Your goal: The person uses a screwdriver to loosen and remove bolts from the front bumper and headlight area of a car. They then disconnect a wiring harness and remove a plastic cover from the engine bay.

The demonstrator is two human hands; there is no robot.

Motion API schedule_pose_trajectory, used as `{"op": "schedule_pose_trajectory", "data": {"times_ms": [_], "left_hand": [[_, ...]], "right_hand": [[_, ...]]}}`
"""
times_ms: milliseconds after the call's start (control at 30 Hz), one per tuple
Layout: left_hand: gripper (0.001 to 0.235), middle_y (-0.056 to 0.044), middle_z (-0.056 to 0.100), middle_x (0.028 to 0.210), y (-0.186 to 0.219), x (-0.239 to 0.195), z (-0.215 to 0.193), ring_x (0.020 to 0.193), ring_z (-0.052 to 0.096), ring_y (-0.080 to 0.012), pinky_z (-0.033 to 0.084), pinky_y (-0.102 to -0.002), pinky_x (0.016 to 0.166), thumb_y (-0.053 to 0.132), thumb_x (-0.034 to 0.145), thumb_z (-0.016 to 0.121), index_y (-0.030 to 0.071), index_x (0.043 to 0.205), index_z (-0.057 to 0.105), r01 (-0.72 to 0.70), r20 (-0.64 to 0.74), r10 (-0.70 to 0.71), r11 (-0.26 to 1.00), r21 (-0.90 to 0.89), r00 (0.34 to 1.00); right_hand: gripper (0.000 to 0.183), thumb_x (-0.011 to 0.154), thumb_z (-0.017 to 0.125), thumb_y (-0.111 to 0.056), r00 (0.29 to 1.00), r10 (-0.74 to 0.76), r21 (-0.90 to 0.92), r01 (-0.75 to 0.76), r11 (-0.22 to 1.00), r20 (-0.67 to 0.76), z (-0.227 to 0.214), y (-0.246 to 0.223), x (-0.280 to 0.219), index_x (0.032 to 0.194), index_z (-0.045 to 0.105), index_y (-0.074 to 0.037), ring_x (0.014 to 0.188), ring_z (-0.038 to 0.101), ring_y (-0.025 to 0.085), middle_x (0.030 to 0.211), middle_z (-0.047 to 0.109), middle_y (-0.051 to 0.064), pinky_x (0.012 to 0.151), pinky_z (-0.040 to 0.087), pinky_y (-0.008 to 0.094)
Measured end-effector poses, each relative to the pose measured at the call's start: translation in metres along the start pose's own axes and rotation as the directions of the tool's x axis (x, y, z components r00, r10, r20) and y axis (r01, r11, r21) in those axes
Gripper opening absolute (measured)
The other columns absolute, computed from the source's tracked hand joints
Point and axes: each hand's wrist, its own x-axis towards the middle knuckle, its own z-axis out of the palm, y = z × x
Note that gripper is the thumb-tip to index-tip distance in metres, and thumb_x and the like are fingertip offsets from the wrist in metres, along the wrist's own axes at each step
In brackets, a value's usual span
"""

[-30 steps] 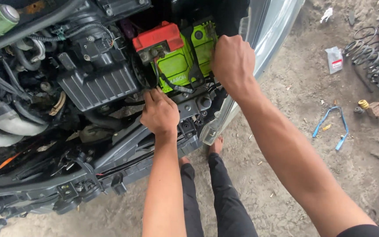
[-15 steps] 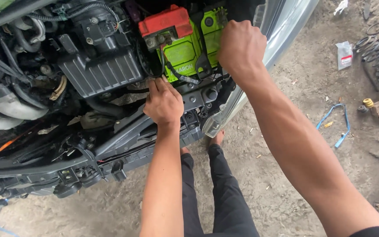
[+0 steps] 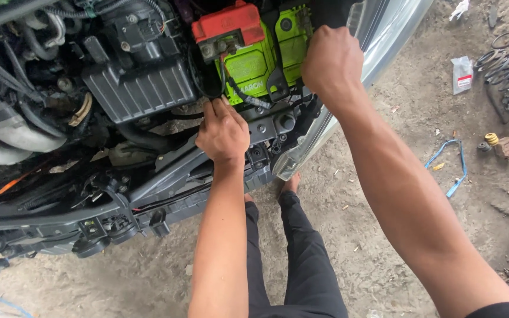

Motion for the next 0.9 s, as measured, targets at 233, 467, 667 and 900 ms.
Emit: {"op": "schedule_pose_trajectory", "data": {"times_ms": [233,467,667,900], "left_hand": [[0.029,-0.006,0.058,0.082,0.0,0.0,-0.001,0.049,0.059,-0.0272,0.041,-0.035,0.035,0.022,0.107,0.05,0.009,0.083,0.061,-0.012,-0.027,0.013,1.0,0.015,1.0],[0.03,-0.004,0.054,0.077,-0.001,-0.003,-0.004,0.046,0.054,-0.0268,0.039,-0.037,0.035,0.021,0.106,0.051,0.012,0.078,0.056,-0.001,-0.003,0.001,1.0,-0.013,1.0],[0.027,-0.005,0.054,0.078,-0.002,0.0,0.002,0.046,0.056,-0.0263,0.039,-0.037,0.033,0.022,0.105,0.052,0.01,0.081,0.058,0.022,0.014,-0.022,1.0,-0.021,1.0],[0.027,-0.003,0.053,0.077,-0.004,-0.004,0.005,0.045,0.054,-0.0244,0.037,-0.035,0.033,0.022,0.104,0.052,0.011,0.08,0.059,0.06,0.023,-0.059,0.997,-0.043,0.998]], "right_hand": [[0.026,0.092,0.062,0.014,0.982,-0.026,0.181,-0.009,0.983,0.188,-0.029,-0.003,-0.057,0.07,0.062,0.001,0.053,0.066,0.024,0.064,0.067,0.012,0.04,0.052,0.031],[0.059,0.094,0.085,-0.039,0.997,-0.062,-0.057,0.059,0.997,-0.051,0.012,0.005,-0.077,0.122,0.059,0.005,0.06,0.068,0.025,0.078,0.071,0.011,0.044,0.057,0.037],[0.074,0.092,0.085,-0.03,0.986,-0.165,-0.131,0.159,0.979,-0.04,0.008,0.006,-0.07,0.145,0.047,0.005,0.054,0.067,0.029,0.068,0.069,0.013,0.04,0.054,0.043],[0.062,0.091,0.091,-0.037,0.982,-0.174,-0.101,0.166,0.981,-0.076,0.004,0.007,-0.078,0.122,0.053,0.002,0.069,0.072,0.034,0.083,0.073,0.018,0.052,0.058,0.047]]}}
